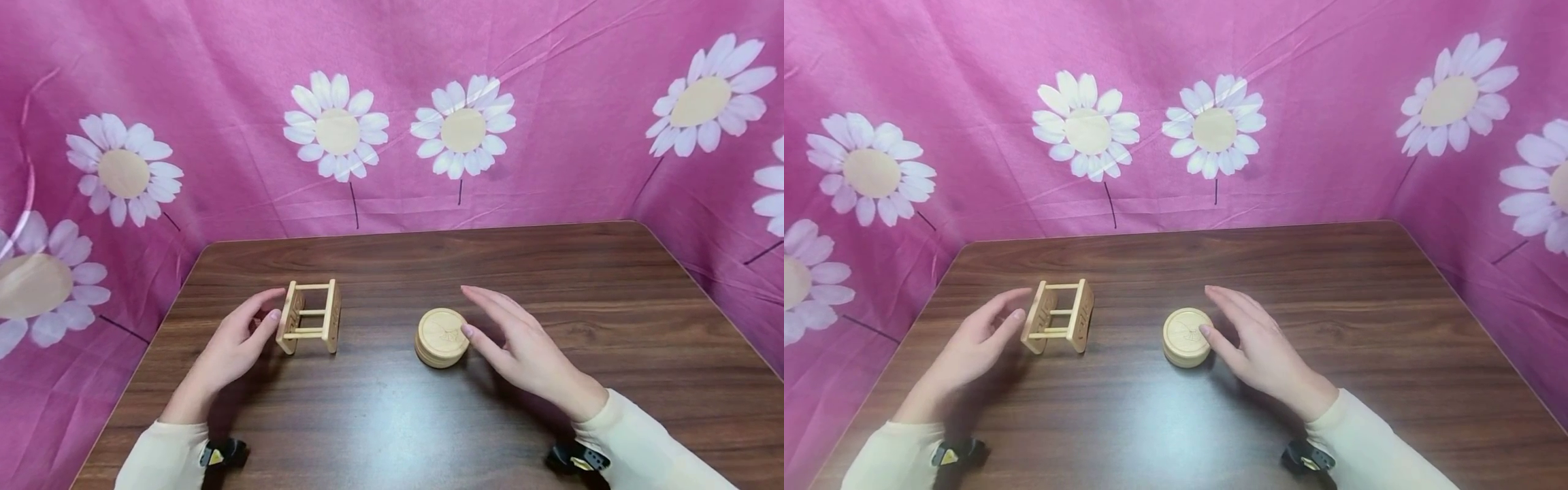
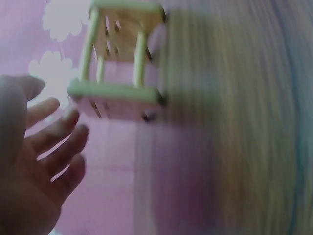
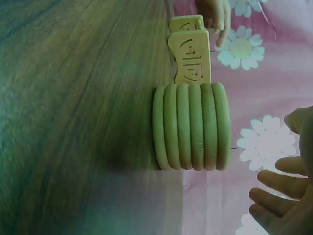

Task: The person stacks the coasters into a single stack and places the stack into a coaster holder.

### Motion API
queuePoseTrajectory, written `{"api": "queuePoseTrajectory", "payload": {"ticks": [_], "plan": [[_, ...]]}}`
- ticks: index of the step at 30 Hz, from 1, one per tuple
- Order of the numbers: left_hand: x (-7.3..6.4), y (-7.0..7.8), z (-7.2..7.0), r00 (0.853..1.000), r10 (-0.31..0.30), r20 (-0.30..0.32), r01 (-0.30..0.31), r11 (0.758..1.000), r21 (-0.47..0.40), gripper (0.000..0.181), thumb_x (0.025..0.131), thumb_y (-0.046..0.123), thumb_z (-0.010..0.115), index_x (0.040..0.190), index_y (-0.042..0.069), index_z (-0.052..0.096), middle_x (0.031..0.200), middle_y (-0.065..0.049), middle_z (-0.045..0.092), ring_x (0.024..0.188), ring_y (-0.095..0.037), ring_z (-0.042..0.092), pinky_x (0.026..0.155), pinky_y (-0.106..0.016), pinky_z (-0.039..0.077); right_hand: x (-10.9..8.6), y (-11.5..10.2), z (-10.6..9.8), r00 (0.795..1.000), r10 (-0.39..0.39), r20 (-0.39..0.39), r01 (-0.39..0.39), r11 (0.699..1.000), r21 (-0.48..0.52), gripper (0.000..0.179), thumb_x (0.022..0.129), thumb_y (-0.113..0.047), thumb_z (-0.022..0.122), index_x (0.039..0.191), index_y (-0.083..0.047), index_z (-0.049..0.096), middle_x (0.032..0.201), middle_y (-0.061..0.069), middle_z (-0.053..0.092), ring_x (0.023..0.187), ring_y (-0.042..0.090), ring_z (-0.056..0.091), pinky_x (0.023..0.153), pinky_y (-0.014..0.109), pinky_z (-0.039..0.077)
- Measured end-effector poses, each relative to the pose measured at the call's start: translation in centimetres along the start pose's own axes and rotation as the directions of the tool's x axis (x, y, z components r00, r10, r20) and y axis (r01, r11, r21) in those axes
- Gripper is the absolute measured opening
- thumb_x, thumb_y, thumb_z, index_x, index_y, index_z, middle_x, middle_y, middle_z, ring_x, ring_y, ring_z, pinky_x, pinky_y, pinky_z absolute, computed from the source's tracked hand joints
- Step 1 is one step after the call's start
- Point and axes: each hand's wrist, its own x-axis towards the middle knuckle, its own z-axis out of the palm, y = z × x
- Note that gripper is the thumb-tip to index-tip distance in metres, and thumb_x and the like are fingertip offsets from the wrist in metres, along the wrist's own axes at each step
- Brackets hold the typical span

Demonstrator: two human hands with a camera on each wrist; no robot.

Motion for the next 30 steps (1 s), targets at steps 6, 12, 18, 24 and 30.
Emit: {"api": "queuePoseTrajectory", "payload": {"ticks": [6,12,18,24,30], "plan": [[0.8,3.5,1.4,0.966,0.138,-0.219,-0.131,0.99,0.048,0.032,0.099,-0.006,0.066,0.129,0.001,0.074,0.09,0.001,0.063,0.082,-0.004,0.053,0.069,-0.016,0.043,-0.4,-0.2,-0.3,1.0,-0.018,-0.023,0.016,0.998,-0.068,0.059,0.1,-0.009,0.073,0.155,-0.003,0.055,0.156,0.017,0.06,0.146,0.04,0.054,0.131,0.034,0.027],[1.5,6.9,3.4,0.97,0.158,-0.186,-0.131,0.98,0.147,0.032,0.104,0.007,0.063,0.135,0.001,0.069,0.11,-0.012,0.073,0.109,-0.03,0.065,0.1,-0.042,0.048,-0.6,-0.4,-0.4,0.999,0.003,-0.044,-0.011,0.983,-0.184,0.057,0.103,-0.014,0.065,0.155,0.005,0.051,0.161,0.024,0.052,0.154,0.047,0.043,0.137,0.046,0.01],[2.4,9.7,5.9,0.979,0.188,-0.081,-0.162,0.952,0.26,0.046,0.108,0.024,0.058,0.147,-0.001,0.059,0.145,-0.019,0.064,0.143,-0.039,0.054,0.121,-0.059,0.039,-1.0,-0.7,-0.7,0.995,0.103,-0.014,-0.103,0.95,-0.295,0.065,0.11,-0.032,0.056,0.163,0.003,0.041,0.171,0.026,0.037,0.162,0.05,0.027,0.133,0.066,0.002],[2.6,11.5,8.1,0.975,0.22,0.009,-0.208,0.907,0.365,0.062,0.108,0.037,0.054,0.158,0.001,0.049,0.166,-0.02,0.048,0.162,-0.037,0.034,0.135,-0.052,0.021,-1.3,-0.8,-0.9,0.982,0.176,0.072,-0.139,0.922,-0.361,0.073,0.112,-0.042,0.052,0.168,-0.001,0.031,0.177,0.027,0.023,0.165,0.051,0.011,0.129,0.074,-0.004],[2.4,12.5,9.6,0.975,0.206,0.088,-0.223,0.858,0.463,0.069,0.109,0.043,0.053,0.162,0.0,0.044,0.174,-0.021,0.034,0.166,-0.038,0.025,0.135,-0.055,0.016,-1.6,-0.9,-1.2,0.979,0.173,0.107,-0.119,0.914,-0.389,0.077,0.111,-0.045,0.052,0.17,-0.002,0.026,0.179,0.027,0.015,0.166,0.052,0.006,0.127,0.077,-0.004]]}}
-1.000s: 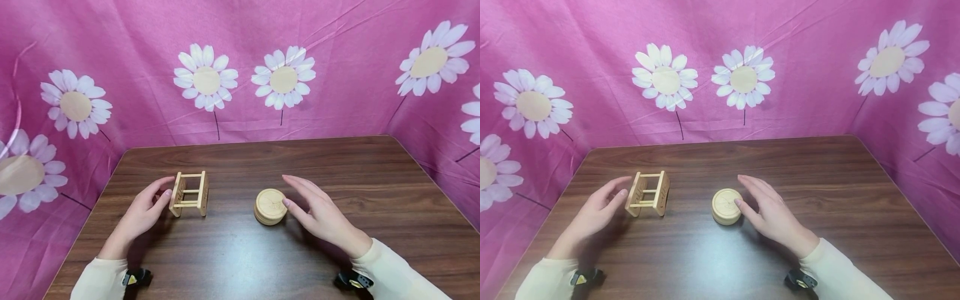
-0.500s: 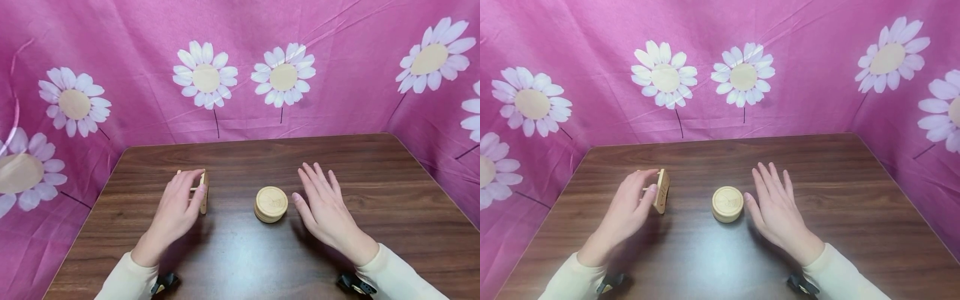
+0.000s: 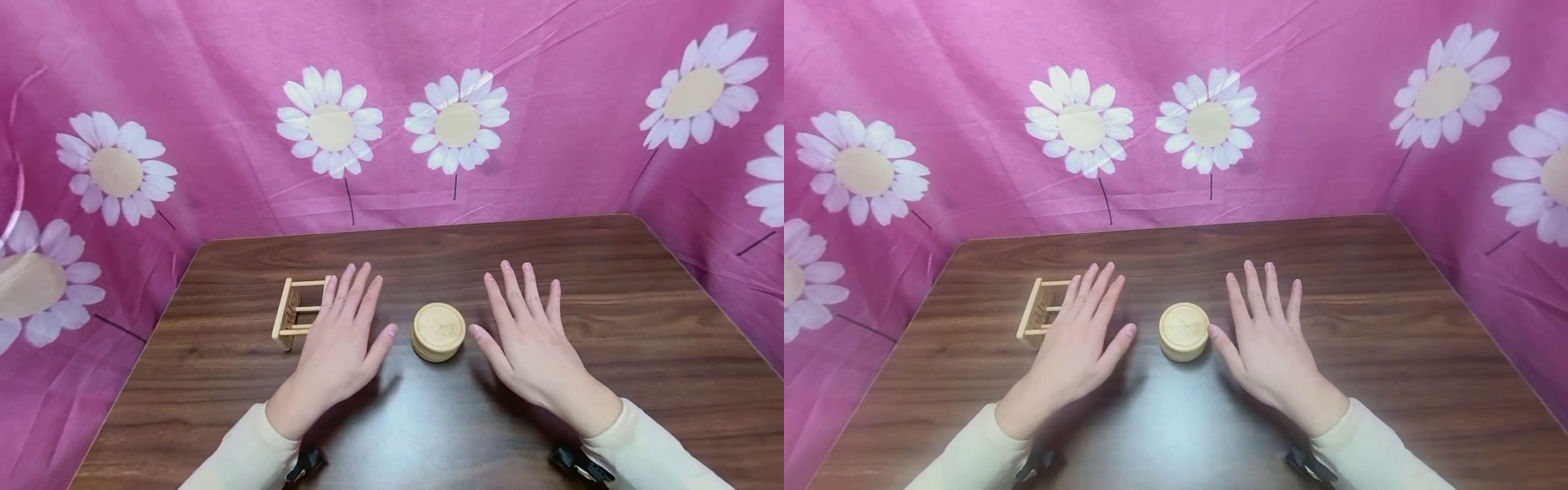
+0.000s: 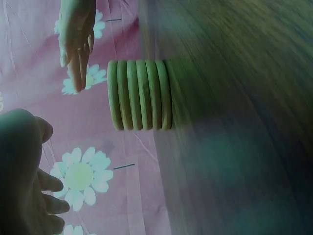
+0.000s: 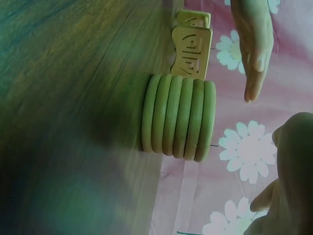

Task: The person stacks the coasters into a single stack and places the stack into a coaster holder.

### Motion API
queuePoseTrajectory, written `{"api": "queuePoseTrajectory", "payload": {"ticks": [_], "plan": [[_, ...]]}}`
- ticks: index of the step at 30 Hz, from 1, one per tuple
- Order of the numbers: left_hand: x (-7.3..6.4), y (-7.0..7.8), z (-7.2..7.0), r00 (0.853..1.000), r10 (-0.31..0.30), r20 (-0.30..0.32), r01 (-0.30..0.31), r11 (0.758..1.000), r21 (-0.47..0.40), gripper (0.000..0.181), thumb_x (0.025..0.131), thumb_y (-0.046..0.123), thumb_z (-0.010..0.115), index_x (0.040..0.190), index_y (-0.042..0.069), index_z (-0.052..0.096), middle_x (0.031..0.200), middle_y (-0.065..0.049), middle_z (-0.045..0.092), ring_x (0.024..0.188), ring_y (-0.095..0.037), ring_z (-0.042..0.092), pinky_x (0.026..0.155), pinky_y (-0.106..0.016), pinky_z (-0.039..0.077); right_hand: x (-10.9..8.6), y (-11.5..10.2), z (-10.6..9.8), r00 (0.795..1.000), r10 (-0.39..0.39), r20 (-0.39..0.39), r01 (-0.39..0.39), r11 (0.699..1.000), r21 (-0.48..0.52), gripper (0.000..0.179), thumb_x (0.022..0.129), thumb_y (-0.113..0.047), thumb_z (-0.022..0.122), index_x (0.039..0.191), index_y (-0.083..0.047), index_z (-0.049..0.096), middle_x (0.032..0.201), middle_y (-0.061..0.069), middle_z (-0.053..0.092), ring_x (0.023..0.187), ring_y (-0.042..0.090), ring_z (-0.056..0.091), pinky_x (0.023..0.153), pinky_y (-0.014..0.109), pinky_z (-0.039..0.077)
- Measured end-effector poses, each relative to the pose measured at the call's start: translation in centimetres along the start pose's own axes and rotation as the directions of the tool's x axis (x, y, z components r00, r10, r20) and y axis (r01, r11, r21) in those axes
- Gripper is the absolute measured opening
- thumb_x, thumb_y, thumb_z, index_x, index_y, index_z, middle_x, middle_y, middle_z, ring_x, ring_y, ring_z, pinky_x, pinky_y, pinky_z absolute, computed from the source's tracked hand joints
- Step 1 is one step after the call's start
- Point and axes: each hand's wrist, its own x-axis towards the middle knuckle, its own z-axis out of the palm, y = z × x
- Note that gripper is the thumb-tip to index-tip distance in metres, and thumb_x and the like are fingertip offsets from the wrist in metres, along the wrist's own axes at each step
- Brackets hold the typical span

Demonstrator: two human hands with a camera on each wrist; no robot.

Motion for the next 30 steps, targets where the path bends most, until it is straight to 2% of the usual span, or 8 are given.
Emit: {"api": "queuePoseTrajectory", "payload": {"ticks": [10,15,18,22,30], "plan": [[-0.2,0.5,0.3,0.994,-0.039,0.098,0.034,0.998,0.058,0.076,0.109,0.053,0.048,0.166,0.004,0.039,0.177,-0.021,0.028,0.167,-0.04,0.02,0.136,-0.056,0.014,-0.2,-0.3,-0.6,0.999,-0.028,0.028,0.03,0.998,-0.064,0.08,0.111,-0.05,0.051,0.17,-0.003,0.026,0.179,0.025,0.014,0.165,0.053,0.008,0.125,0.08,-0.002],[-0.5,0.9,0.8,0.973,-0.094,0.21,0.077,0.993,0.089,0.086,0.109,0.065,0.042,0.171,0.007,0.029,0.181,-0.018,0.016,0.169,-0.037,0.009,0.137,-0.054,0.005,-0.2,-0.3,-0.8,0.996,-0.016,0.089,0.026,0.993,-0.111,0.085,0.11,-0.058,0.049,0.171,-0.004,0.025,0.18,0.024,0.01,0.166,0.053,0.004,0.122,0.084,-0.002],[-0.7,1.0,1.0,0.962,-0.109,0.25,0.088,0.992,0.091,0.09,0.107,0.069,0.041,0.172,0.007,0.026,0.181,-0.017,0.012,0.17,-0.036,0.006,0.137,-0.054,0.002,-0.3,-0.3,-0.7,0.992,-0.013,0.126,0.03,0.991,-0.13,0.086,0.109,-0.06,0.049,0.171,-0.005,0.025,0.181,0.023,0.007,0.166,0.051,0.001,0.122,0.084,-0.002],[-0.8,1.2,1.3,0.958,-0.109,0.265,0.087,0.992,0.092,0.093,0.106,0.071,0.041,0.171,0.006,0.025,0.182,-0.017,0.01,0.17,-0.036,0.007,0.137,-0.054,0.003,-0.3,-0.3,-0.5,0.989,-0.022,0.149,0.041,0.991,-0.126,0.086,0.109,-0.06,0.049,0.172,-0.005,0.024,0.181,0.023,0.006,0.167,0.049,-0.001,0.123,0.083,-0.001],[-0.9,1.5,1.2,0.958,-0.094,0.27,0.07,0.993,0.099,0.094,0.106,0.071,0.042,0.171,0.005,0.026,0.181,-0.017,0.012,0.169,-0.036,0.008,0.137,-0.054,0.005,-0.5,-0.4,-0.1,0.991,-0.042,0.126,0.058,0.991,-0.12,0.085,0.109,-0.059,0.05,0.171,-0.006,0.025,0.18,0.024,0.012,0.167,0.05,0.004,0.123,0.083,0.0]]}}
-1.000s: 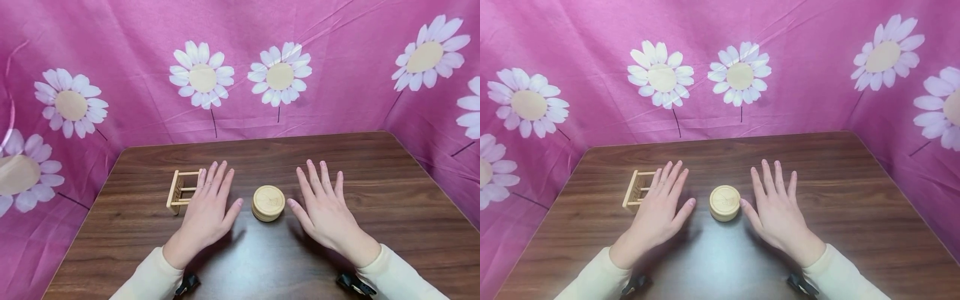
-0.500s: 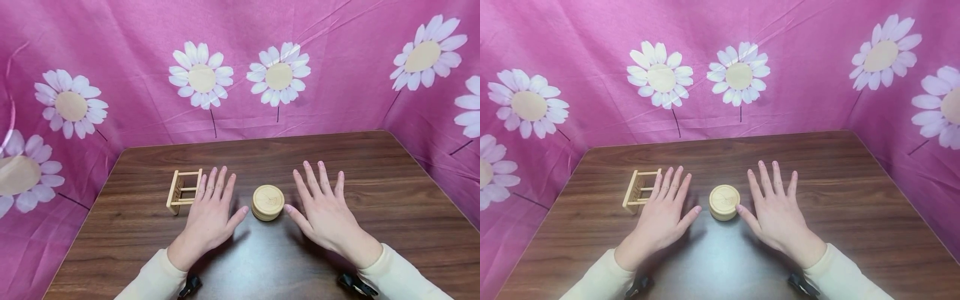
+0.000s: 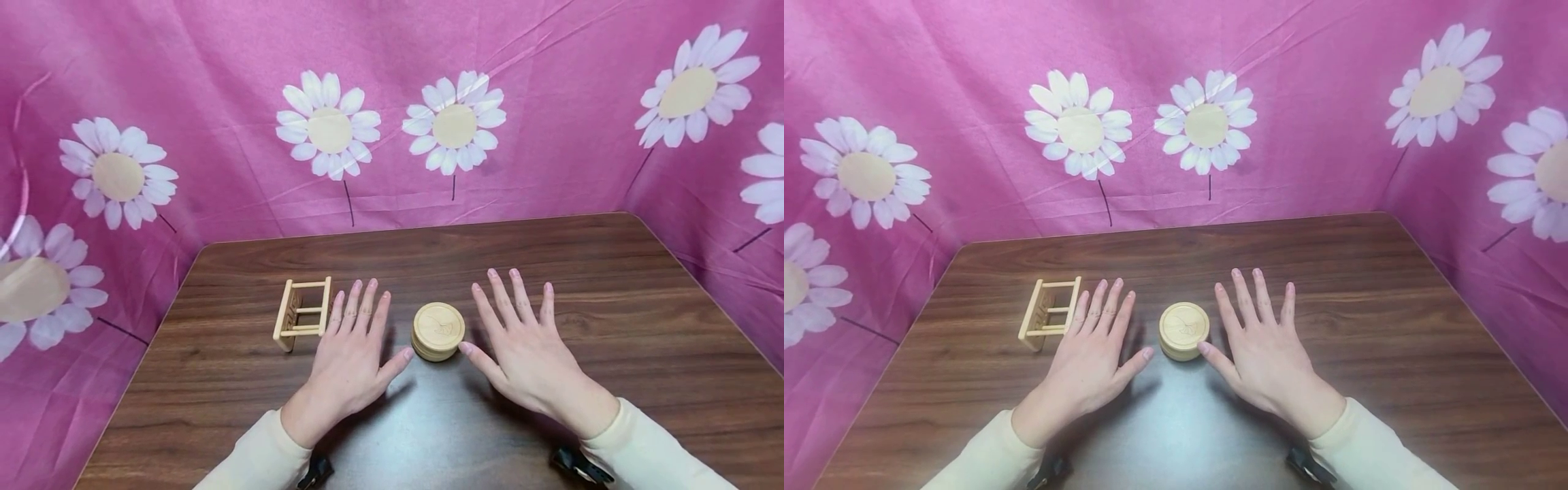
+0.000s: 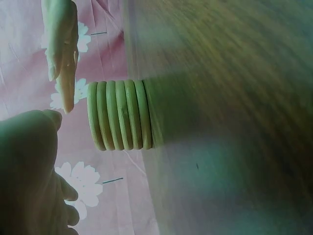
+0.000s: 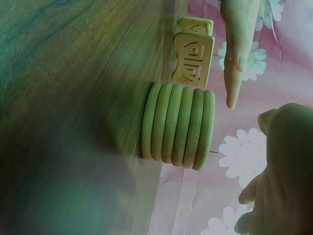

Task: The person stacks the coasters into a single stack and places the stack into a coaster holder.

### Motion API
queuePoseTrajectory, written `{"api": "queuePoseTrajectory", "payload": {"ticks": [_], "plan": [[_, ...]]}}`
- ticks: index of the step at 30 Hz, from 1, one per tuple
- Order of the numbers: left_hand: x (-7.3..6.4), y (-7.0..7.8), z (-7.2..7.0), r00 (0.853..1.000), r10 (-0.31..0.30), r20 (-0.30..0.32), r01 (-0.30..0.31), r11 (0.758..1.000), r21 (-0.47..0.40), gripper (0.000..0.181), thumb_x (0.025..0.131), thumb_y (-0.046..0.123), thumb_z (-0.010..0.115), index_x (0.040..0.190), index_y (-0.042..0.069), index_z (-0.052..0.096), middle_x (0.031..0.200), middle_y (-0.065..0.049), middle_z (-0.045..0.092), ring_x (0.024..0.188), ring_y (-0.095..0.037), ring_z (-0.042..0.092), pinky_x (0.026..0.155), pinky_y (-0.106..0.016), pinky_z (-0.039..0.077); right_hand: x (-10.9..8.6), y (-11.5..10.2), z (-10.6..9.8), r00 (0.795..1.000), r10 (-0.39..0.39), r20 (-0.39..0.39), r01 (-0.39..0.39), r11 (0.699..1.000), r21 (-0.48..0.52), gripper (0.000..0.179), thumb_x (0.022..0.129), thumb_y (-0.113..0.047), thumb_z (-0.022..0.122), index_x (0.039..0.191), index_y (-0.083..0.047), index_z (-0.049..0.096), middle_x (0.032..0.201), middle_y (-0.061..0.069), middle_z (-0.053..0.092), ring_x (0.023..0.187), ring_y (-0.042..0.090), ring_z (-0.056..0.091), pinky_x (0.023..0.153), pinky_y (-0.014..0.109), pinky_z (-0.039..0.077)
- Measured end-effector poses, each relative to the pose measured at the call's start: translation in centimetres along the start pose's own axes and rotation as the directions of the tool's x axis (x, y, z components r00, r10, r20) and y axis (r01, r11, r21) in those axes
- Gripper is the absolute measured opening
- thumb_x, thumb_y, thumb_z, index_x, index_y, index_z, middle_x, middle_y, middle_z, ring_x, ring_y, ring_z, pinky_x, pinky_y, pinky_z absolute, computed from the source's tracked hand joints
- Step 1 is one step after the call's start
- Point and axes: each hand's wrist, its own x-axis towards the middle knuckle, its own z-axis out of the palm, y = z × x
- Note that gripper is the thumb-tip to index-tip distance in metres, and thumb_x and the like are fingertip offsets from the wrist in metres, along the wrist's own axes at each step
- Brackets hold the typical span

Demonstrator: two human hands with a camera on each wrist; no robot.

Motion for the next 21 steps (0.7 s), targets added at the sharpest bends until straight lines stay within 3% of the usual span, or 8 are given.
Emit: {"api": "queuePoseTrajectory", "payload": {"ticks": [11,21], "plan": [[0.2,0.04,0.35,0.995,0.057,-0.086,-0.058,0.998,-0.017,0.091,0.105,0.066,0.05,0.166,0.001,0.036,0.177,-0.018,0.03,0.166,-0.037,0.025,0.136,-0.052,0.018,0.25,-0.1,0.04,1.0,0.001,0.014,-0.003,0.992,0.125,0.088,0.108,-0.057,0.057,0.171,-0.004,0.026,0.18,0.022,0.015,0.166,0.05,0.012,0.13,0.074,0.005],[0.89,0.51,0.37,0.993,0.083,-0.082,-0.086,0.996,-0.031,0.091,0.103,0.067,0.053,0.165,0.002,0.039,0.173,-0.016,0.039,0.161,-0.038,0.037,0.133,-0.052,0.026,0.17,0.1,0.53,1.0,-0.003,0.008,0.001,0.987,0.158,0.091,0.105,-0.058,0.061,0.17,-0.003,0.028,0.179,0.022,0.017,0.165,0.05,0.014,0.13,0.072,0.007]]}}
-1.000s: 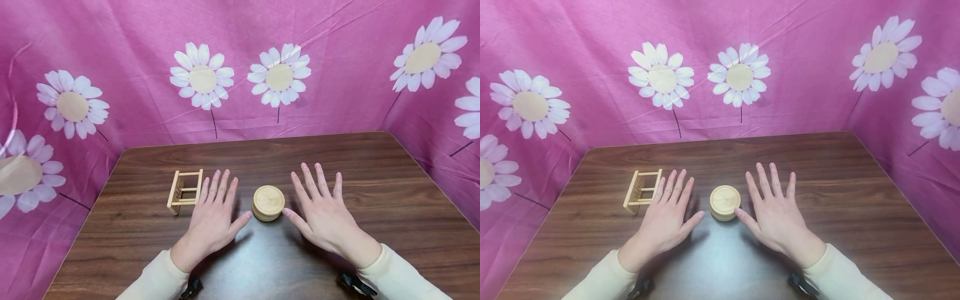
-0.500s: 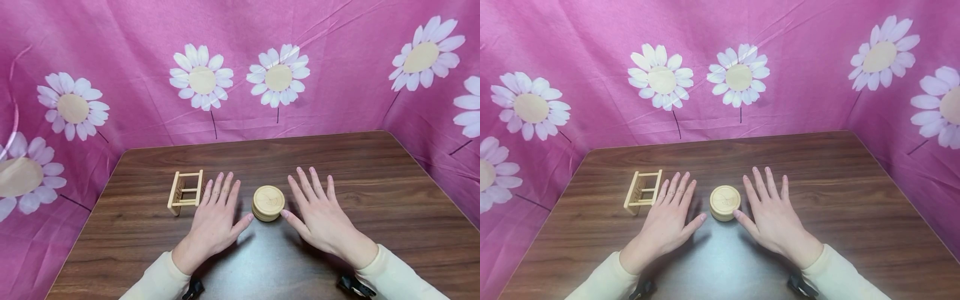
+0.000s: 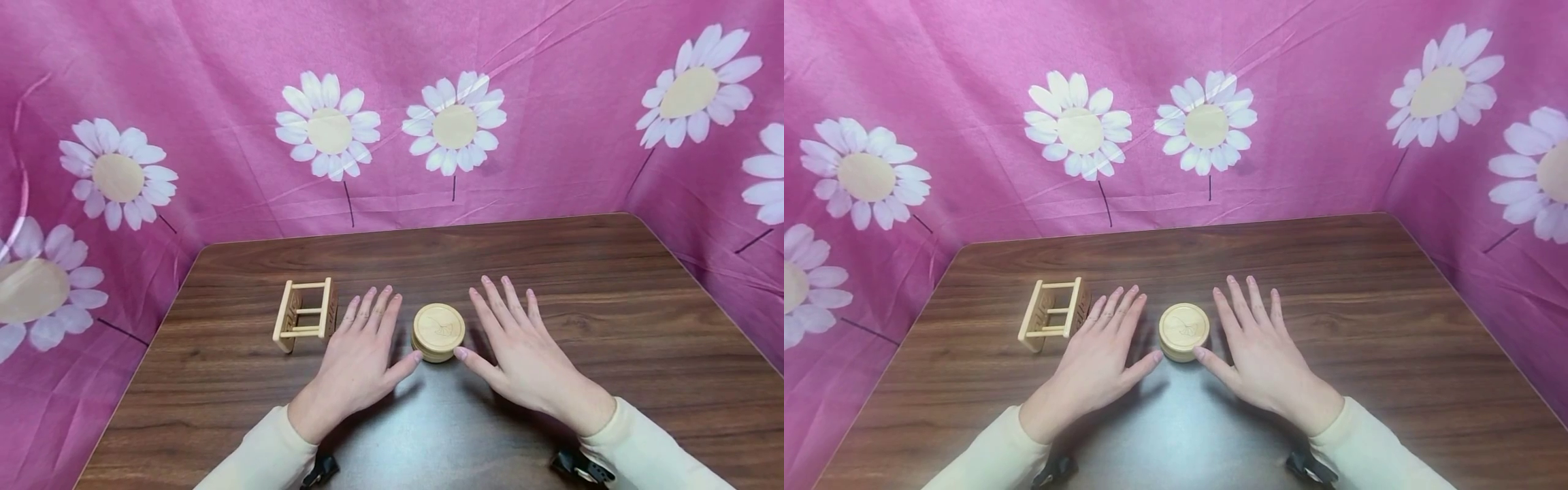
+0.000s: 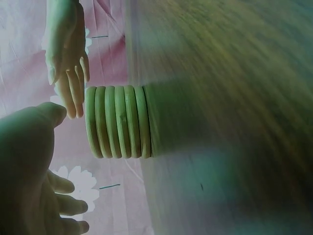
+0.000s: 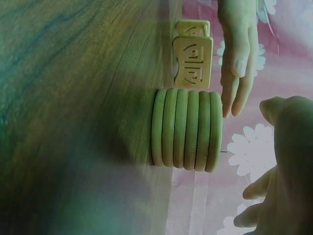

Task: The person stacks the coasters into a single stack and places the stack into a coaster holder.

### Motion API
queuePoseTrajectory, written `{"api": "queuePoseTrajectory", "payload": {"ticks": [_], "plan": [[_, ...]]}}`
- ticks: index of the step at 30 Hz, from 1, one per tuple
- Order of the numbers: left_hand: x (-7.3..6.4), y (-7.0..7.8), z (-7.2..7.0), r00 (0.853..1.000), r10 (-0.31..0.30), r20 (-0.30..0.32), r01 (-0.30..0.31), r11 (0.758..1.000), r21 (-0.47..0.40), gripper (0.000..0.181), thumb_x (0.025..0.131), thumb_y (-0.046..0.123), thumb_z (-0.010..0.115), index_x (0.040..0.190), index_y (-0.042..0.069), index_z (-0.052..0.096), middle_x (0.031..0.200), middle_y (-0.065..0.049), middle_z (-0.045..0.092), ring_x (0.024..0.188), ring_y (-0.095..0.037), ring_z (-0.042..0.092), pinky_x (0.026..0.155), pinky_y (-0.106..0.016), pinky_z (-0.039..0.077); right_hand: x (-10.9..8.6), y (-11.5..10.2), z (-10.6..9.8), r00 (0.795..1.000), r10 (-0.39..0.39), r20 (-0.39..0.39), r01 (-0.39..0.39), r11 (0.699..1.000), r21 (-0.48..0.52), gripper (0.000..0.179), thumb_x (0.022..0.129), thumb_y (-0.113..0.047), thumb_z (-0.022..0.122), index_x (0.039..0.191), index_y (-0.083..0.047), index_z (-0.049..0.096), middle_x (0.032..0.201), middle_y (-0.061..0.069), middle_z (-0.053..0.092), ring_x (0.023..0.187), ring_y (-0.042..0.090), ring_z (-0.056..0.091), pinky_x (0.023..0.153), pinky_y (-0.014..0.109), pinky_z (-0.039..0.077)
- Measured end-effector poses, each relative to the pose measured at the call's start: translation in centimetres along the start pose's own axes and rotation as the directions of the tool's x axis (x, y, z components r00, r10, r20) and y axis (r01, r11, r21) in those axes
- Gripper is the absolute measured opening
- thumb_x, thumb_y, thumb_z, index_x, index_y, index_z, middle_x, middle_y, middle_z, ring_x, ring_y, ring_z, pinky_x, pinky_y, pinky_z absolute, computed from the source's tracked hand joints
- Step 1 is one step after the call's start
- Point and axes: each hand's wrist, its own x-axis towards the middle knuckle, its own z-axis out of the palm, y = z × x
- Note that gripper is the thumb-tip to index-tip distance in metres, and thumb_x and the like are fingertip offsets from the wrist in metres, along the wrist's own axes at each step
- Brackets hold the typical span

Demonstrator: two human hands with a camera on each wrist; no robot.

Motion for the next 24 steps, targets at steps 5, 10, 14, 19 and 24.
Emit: {"api": "queuePoseTrajectory", "payload": {"ticks": [5,10,14,19,24], "plan": [[0.14,0.26,0.1,1.0,0.0,0.012,0.0,1.0,0.014,0.091,0.103,0.069,0.053,0.166,0.004,0.039,0.173,-0.015,0.04,0.161,-0.036,0.038,0.134,-0.05,0.025,-0.08,0.09,0.1,1.0,-0.007,0.009,0.007,1.0,0.001,0.094,0.105,-0.059,0.062,0.17,-0.002,0.027,0.18,0.022,0.016,0.165,0.051,0.013,0.131,0.072,0.006],[0.18,0.43,0.16,1.0,0.004,0.017,-0.004,1.0,0.024,0.091,0.103,0.07,0.053,0.166,0.005,0.04,0.172,-0.015,0.041,0.16,-0.036,0.039,0.133,-0.051,0.026,-0.15,0.15,0.09,1.0,-0.015,0.003,0.015,1.0,-0.001,0.095,0.104,-0.059,0.063,0.17,-0.001,0.027,0.18,0.023,0.017,0.165,0.051,0.015,0.13,0.072,0.008],[0.25,0.5,0.22,1.0,0.007,0.019,-0.008,1.0,0.027,0.091,0.103,0.07,0.053,0.165,0.005,0.04,0.172,-0.015,0.041,0.159,-0.036,0.04,0.133,-0.051,0.027,-0.19,0.22,0.12,1.0,-0.019,0.0,0.019,1.0,0.0,0.096,0.103,-0.059,0.064,0.17,-0.001,0.027,0.179,0.023,0.017,0.165,0.051,0.015,0.13,0.073,0.008],[0.36,0.62,0.22,1.0,0.012,0.025,-0.013,1.0,0.024,0.091,0.102,0.07,0.054,0.166,0.006,0.04,0.172,-0.014,0.041,0.159,-0.036,0.04,0.133,-0.051,0.028,-0.26,0.26,0.21,1.0,-0.024,-0.005,0.024,1.0,0.003,0.097,0.103,-0.059,0.065,0.17,-0.001,0.027,0.179,0.023,0.017,0.165,0.051,0.015,0.13,0.073,0.009],[0.49,0.75,0.18,0.999,0.019,0.028,-0.02,0.999,0.036,0.09,0.102,0.07,0.054,0.166,0.007,0.04,0.173,-0.014,0.041,0.159,-0.036,0.041,0.133,-0.051,0.028,-0.33,0.29,0.22,1.0,-0.023,-0.006,0.023,1.0,0.005,0.097,0.102,-0.059,0.065,0.17,-0.001,0.027,0.179,0.023,0.017,0.165,0.051,0.015,0.13,0.072,0.008]]}}
